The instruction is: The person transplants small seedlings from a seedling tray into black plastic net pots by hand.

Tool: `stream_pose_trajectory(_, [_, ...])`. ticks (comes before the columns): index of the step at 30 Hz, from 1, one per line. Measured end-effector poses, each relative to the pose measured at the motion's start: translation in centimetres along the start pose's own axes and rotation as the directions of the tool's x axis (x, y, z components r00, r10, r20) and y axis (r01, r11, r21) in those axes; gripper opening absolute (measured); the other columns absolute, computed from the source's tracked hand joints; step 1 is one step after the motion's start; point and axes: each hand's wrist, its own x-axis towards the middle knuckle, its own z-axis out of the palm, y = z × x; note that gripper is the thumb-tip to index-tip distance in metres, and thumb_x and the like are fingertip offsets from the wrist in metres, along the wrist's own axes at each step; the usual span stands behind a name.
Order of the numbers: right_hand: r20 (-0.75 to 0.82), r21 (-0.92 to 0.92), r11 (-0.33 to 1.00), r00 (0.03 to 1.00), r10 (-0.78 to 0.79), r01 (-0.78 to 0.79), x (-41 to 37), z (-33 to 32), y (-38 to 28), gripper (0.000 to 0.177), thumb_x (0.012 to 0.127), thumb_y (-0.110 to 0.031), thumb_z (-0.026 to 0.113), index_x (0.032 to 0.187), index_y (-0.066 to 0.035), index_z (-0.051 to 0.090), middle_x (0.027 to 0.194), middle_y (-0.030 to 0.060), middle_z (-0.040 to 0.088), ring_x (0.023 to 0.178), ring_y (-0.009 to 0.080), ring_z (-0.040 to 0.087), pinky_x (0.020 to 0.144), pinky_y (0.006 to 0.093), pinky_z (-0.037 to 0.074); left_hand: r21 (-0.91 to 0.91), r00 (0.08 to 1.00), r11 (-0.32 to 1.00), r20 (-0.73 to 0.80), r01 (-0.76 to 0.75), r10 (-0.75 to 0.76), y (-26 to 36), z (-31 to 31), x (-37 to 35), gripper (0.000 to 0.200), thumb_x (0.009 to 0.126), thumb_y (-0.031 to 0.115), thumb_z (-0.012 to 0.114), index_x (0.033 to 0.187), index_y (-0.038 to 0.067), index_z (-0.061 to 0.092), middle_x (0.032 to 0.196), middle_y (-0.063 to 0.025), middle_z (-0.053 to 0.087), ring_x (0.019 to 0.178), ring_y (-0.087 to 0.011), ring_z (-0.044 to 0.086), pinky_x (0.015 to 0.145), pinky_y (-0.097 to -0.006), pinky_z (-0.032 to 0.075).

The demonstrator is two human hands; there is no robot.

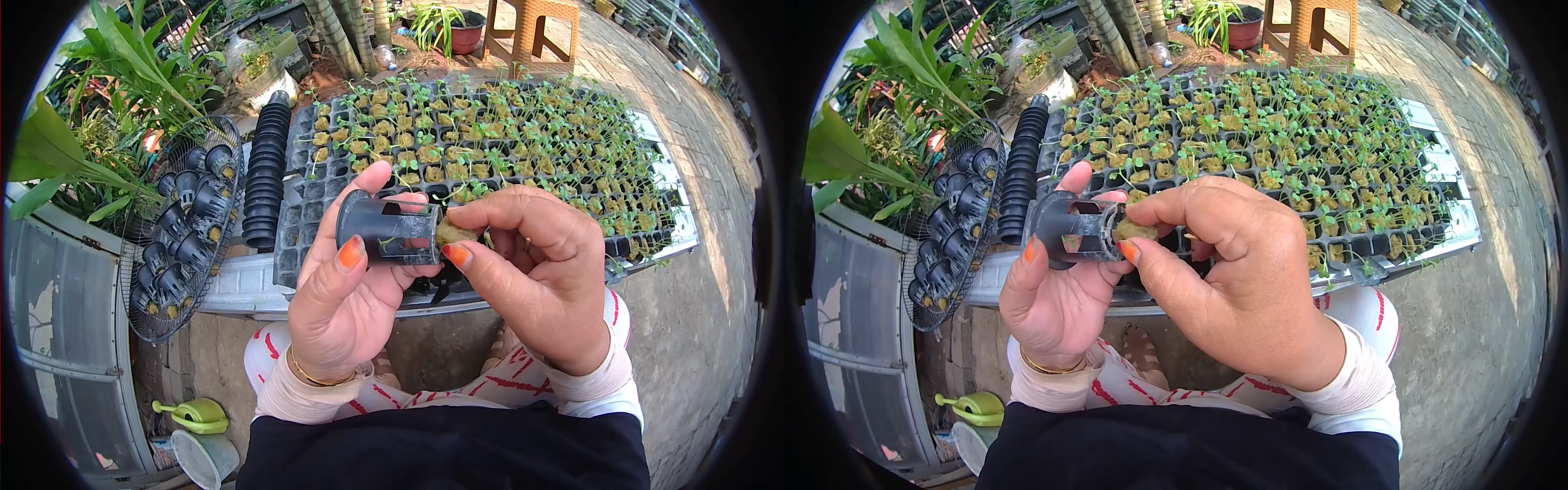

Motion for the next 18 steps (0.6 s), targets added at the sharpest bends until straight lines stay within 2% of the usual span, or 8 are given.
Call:
stream_pose_trajectory(2, [0.053, 0.061, 0.994, 0.995, 0.085, -0.088, -0.3, -0.1, -0.5, 0.018, 0.079, 0.001, 0.068, 0.097, 0.004, 0.065, 0.089, 0.0043, 0.061, 0.07, 0.0027, 0.049, 0.06, 0.0163, 0.035, 0.121, 1.0, 0.993, -0.008, 0.009, -0.008, 0.1, 0.0, -0.1, 0.057, 0.094, 0.016, 0.052, 0.143, 0.0, 0.026, 0.128, -0.0223, 0.047, 0.11, -0.0265, 0.058, 0.092, -0.042, 0.05])
stream_pose_trajectory(6, [0.067, 0.041, 0.999, 0.998, 0.015, -0.018, -0.2, -0.5, -0.6, 0.017, 0.079, 0.001, 0.068, 0.095, 0.003, 0.064, 0.088, 0.0037, 0.062, 0.072, 0.0028, 0.051, 0.059, 0.0173, 0.036, 0.117, 0.999, 0.993, -0.02, 0.028, -0.025, 0.0, 0.1, -0.1, 0.057, 0.094, 0.015, 0.054, 0.143, 0.0, 0.027, 0.126, -0.0201, 0.049, 0.108, -0.0247, 0.058, 0.091, -0.0406, 0.05])
stream_pose_trajectory(8, [0.135, -0.157, 0.978, 0.984, -0.115, 0.136, 0.1, -1.0, -1.0, 0.014, 0.078, 0.001, 0.068, 0.091, 0.001, 0.064, 0.084, 0.003, 0.063, 0.071, 0.0043, 0.053, 0.058, 0.0192, 0.038, 0.159, 0.999, 0.987, -0.025, 0.025, -0.022, 0.0, 0.2, -0.2, 0.057, 0.093, 0.013, 0.056, 0.142, 0.001, 0.029, 0.124, -0.0173, 0.05, 0.107, -0.0228, 0.058, 0.091, -0.0394, 0.05])
stream_pose_trajectory(9, [0.136, -0.157, 0.978, 0.984, -0.115, 0.136, 0.3, -1.1, -0.9, 0.014, 0.078, 0.001, 0.068, 0.091, 0.001, 0.064, 0.084, 0.003, 0.063, 0.071, 0.0043, 0.053, 0.058, 0.0192, 0.038, 0.159, 0.999, 0.987, -0.025, 0.025, -0.021, 0.1, 0.2, -0.1, 0.057, 0.093, 0.013, 0.056, 0.142, 0.001, 0.029, 0.124, -0.0173, 0.05, 0.107, -0.0228, 0.058, 0.091, -0.0394, 0.05])
stream_pose_trajectory(11, [0.177, -0.263, 0.905, 0.939, -0.294, 0.333, 0.4, -1.1, -0.5, 0.012, 0.077, 0.0, 0.069, 0.089, 0.0, 0.065, 0.081, 0.0025, 0.063, 0.068, 0.0065, 0.052, 0.056, 0.0203, 0.037, 0.327, 0.999, 0.945, -0.01, -0.028, 0.033, 0.1, 0.3, 0.0, 0.062, 0.092, 0.016, 0.055, 0.141, -0.006, 0.025, 0.126, -0.0245, 0.049, 0.108, -0.0304, 0.06, 0.089, -0.0411, 0.054])
stream_pose_trajectory(15, [0.164, -0.279, 0.896, 0.937, -0.309, 0.345, 0.4, -1.0, -0.4, 0.011, 0.077, 0.0, 0.069, 0.087, 0.0, 0.066, 0.08, 0.0032, 0.063, 0.064, 0.0078, 0.05, 0.054, 0.0207, 0.035, 0.329, 0.997, 0.944, -0.057, -0.034, 0.055, -0.2, 0.6, 0.0, 0.061, 0.092, 0.015, 0.056, 0.14, -0.006, 0.026, 0.124, -0.0235, 0.05, 0.107, -0.0296, 0.06, 0.089, -0.0408, 0.054])
stream_pose_trajectory(17, [0.122, -0.182, 0.956, 0.97, -0.21, 0.23, 0.3, -0.8, -0.6, 0.011, 0.078, -0.001, 0.069, 0.089, 0.0, 0.066, 0.08, 0.003, 0.062, 0.063, 0.0072, 0.048, 0.053, 0.0204, 0.033, 0.229, 0.999, 0.973, -0.033, 0.004, 0.003, 0.0, 0.4, -0.1, 0.057, 0.092, 0.013, 0.06, 0.14, 0.002, 0.032, 0.122, -0.0138, 0.052, 0.106, -0.0215, 0.059, 0.089, -0.0381, 0.05])
stream_pose_trajectory(18, [0.123, -0.183, 0.954, 0.968, -0.218, 0.238, 0.3, -0.7, -0.8, 0.011, 0.078, -0.001, 0.069, 0.089, 0.0, 0.066, 0.08, 0.003, 0.062, 0.063, 0.0072, 0.048, 0.053, 0.0204, 0.033, 0.23, 1.0, 0.973, -0.027, -0.003, 0.01, 0.0, 0.3, 0.0, 0.057, 0.092, 0.013, 0.06, 0.14, 0.002, 0.032, 0.122, -0.0138, 0.052, 0.106, -0.0215, 0.059, 0.089, -0.0381, 0.05])
